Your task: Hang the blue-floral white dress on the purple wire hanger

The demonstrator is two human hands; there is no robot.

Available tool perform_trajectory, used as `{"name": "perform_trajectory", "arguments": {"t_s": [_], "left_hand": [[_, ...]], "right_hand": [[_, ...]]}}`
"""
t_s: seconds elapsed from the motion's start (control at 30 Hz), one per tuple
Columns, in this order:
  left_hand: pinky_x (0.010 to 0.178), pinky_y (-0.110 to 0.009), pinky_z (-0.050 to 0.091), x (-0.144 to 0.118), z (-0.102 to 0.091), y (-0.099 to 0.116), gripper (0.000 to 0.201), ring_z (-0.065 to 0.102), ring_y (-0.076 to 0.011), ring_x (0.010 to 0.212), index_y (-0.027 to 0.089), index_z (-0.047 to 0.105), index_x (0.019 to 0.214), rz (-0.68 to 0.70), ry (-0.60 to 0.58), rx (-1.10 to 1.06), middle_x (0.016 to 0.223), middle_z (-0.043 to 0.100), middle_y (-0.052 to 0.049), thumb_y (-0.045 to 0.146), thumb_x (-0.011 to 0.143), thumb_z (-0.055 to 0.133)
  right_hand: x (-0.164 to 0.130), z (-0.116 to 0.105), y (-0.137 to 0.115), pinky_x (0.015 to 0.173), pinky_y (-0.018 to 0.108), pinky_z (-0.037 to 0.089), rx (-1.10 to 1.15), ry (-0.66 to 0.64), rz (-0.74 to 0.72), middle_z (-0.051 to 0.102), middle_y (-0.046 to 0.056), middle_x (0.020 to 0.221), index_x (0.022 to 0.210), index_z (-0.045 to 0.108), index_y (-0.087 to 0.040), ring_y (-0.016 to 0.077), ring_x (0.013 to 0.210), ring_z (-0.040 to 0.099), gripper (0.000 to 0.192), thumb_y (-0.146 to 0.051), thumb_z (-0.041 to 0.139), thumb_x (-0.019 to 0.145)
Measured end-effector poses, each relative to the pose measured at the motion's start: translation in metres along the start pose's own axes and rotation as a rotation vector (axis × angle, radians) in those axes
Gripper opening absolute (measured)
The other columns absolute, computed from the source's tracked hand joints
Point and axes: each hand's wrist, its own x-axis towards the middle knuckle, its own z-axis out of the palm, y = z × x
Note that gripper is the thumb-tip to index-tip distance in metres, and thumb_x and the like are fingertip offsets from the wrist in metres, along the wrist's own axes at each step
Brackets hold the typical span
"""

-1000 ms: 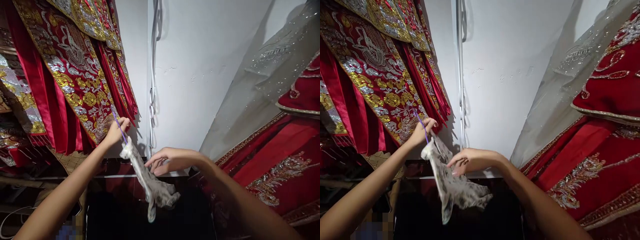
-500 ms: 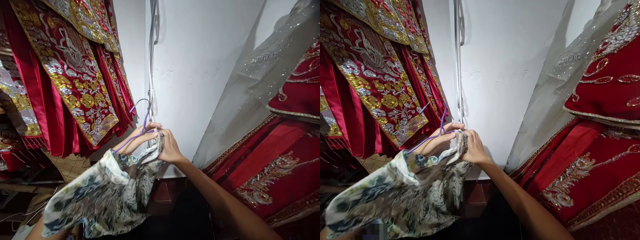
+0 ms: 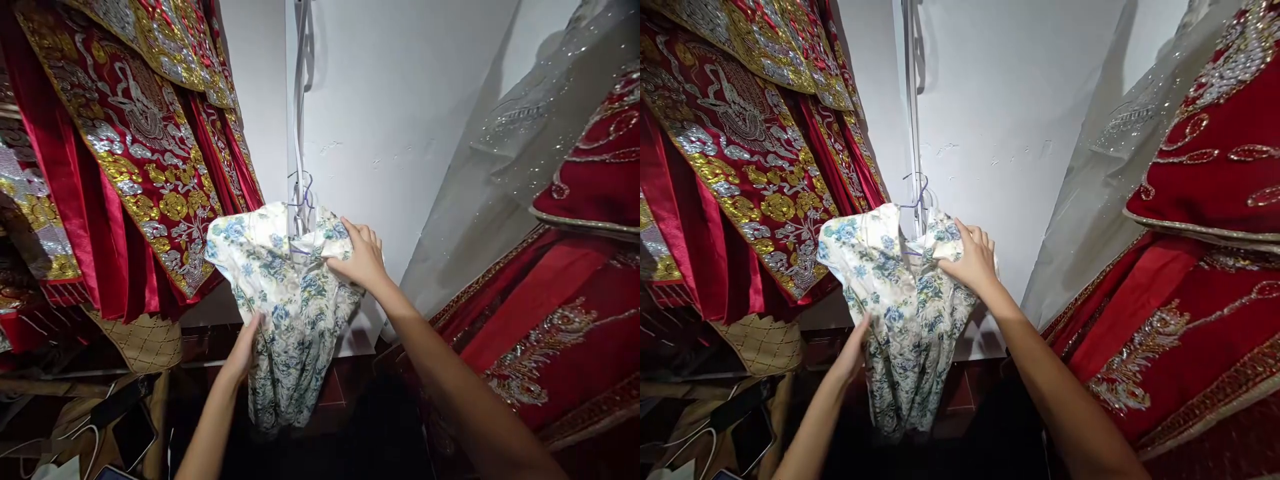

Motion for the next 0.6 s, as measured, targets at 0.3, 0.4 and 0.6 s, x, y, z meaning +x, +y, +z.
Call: {"name": "perform_trajectory", "arguments": {"t_s": [0.3,0.4,0.6], "left_hand": [[0.123,-0.042,0.027,-0.042,0.051,-0.058,0.081,0.031,-0.0246,0.147,0.038,0.034,0.15,-0.034,0.205,-0.244,0.159,0.034,0.0,0.044,0.08,0.074],[0.122,-0.041,0.028,-0.053,0.067,-0.051,0.078,0.038,-0.0263,0.144,0.033,0.042,0.148,-0.011,0.175,-0.261,0.153,0.045,-0.005,0.038,0.078,0.078],[0.118,-0.047,0.035,-0.065,0.07,-0.038,0.075,0.052,-0.0324,0.133,0.02,0.047,0.146,-0.015,0.099,-0.302,0.141,0.058,-0.016,0.036,0.079,0.078]], "right_hand": [[-0.114,0.012,-0.026,0.113,0.06,0.031,0.385,0.173,0.193,0.042,0.01,0.15,0.147,0.039,-0.03,0.0363,0.144,0.03,0.065,-0.038,0.057,0.085],[-0.18,0.043,-0.041,0.093,0.057,0.049,0.713,0.102,0.498,0.064,0.013,0.116,0.116,0.062,-0.028,0.0356,0.11,0.06,0.034,-0.044,0.058,0.087],[-0.217,0.063,-0.075,0.059,0.029,0.042,1.077,-0.161,0.609,0.048,0.0,0.069,0.076,0.052,-0.021,0.0166,0.064,0.048,0.029,-0.045,0.062,0.087]]}}
